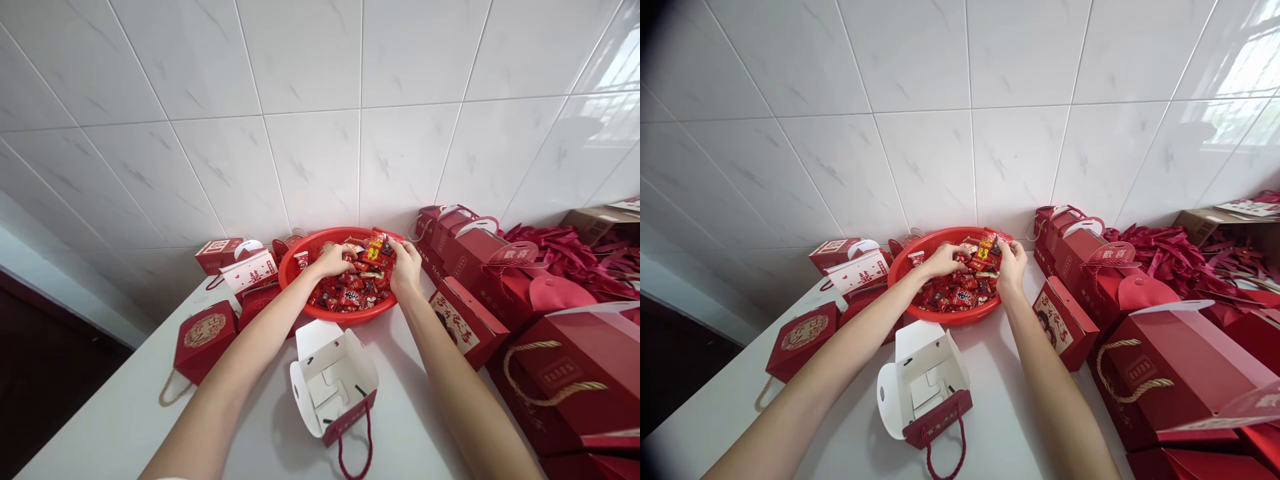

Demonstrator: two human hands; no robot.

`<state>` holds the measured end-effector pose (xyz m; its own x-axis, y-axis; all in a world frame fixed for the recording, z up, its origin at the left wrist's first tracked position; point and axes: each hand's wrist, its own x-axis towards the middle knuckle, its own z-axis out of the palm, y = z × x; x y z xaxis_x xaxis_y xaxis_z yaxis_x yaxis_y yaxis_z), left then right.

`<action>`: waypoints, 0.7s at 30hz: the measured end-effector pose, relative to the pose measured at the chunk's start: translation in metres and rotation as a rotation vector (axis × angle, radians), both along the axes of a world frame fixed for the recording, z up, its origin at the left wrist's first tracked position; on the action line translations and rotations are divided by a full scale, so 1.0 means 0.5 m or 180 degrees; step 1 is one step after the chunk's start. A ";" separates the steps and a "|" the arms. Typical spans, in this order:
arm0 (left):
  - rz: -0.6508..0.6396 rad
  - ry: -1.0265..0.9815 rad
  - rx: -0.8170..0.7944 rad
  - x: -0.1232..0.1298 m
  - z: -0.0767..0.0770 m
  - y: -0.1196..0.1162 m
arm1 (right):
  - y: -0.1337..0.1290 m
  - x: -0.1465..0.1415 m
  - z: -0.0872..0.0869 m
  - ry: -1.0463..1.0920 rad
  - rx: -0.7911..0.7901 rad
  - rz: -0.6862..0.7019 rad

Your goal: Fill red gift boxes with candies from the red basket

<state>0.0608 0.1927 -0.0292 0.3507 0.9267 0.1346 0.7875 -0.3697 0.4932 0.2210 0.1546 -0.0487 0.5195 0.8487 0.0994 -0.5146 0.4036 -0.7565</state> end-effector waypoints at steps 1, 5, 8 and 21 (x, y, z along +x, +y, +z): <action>-0.0058 -0.0045 -0.0045 0.000 0.000 -0.001 | 0.000 0.000 0.000 0.0000 0.0003 -0.0002; -0.0167 0.0049 0.0087 -0.001 -0.002 -0.006 | -0.001 -0.001 -0.001 0.0004 -0.0010 0.0001; 0.0009 0.0224 0.0499 -0.003 -0.007 -0.005 | -0.001 0.000 -0.003 -0.0080 0.0003 -0.0014; -0.1359 0.1211 0.0077 0.043 -0.026 -0.024 | -0.004 0.002 0.001 0.0002 -0.0022 -0.0008</action>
